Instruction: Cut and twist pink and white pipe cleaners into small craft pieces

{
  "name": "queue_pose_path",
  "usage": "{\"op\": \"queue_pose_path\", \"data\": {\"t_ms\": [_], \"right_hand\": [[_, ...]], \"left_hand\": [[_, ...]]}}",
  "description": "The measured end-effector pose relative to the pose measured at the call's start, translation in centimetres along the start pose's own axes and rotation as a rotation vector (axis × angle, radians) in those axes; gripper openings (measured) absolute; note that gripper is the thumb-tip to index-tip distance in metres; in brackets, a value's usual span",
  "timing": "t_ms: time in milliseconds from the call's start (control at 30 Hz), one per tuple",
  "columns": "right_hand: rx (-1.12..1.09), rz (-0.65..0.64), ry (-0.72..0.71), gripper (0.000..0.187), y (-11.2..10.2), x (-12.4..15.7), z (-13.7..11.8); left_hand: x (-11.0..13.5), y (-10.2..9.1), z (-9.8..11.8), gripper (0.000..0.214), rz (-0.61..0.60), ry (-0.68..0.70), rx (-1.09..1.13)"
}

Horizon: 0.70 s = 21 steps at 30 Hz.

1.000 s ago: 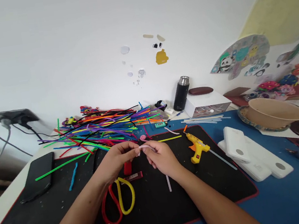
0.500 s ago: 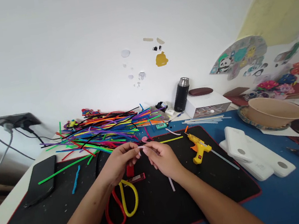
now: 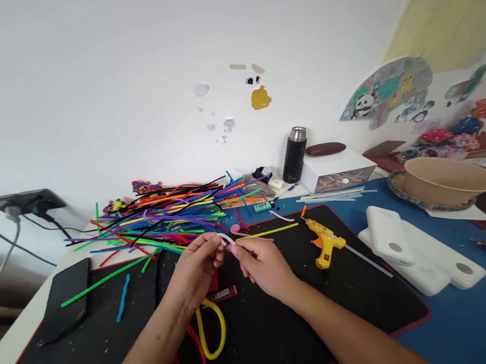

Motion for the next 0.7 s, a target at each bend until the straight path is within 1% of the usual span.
{"op": "queue_pose_path", "data": {"t_ms": [167,300,433,533,700], "right_hand": [[-0.110,0.022,0.062,0.034,-0.2,-0.2,0.3],[-0.114,0.047,0.063,0.028,-0.2,-0.2,0.2],[-0.135,0.102,0.096,0.028,-0.5,-0.3,0.6],[-0.122,0.085,0.110,0.028,-0.5,-0.4,0.8],[-0.159,0.032,0.075,0.030,-0.2,-0.2,0.6]], "left_hand": [[0.2,0.3,-0.5,0.036,-0.020,-0.021,-0.002],[0.6,0.8,-1.0,0.037,-0.041,-0.037,-0.014],[0.7,1.1,-1.0,0.037,-0.078,-0.035,-0.082],[0.6,1.0,-0.7,0.038,-0.091,-0.012,-0.136],[0.3,0.8,0.0,0.040,-0.099,0.046,-0.205]]}}
Point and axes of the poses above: each hand's wrist, its own x-axis away from the middle knuckle, its own y-axis out of the palm, z = x × y, the point moved 5 cm from there along -x, towards the middle knuckle, and after that the axes turned 13 degrees about x, right-handed, at the moved point
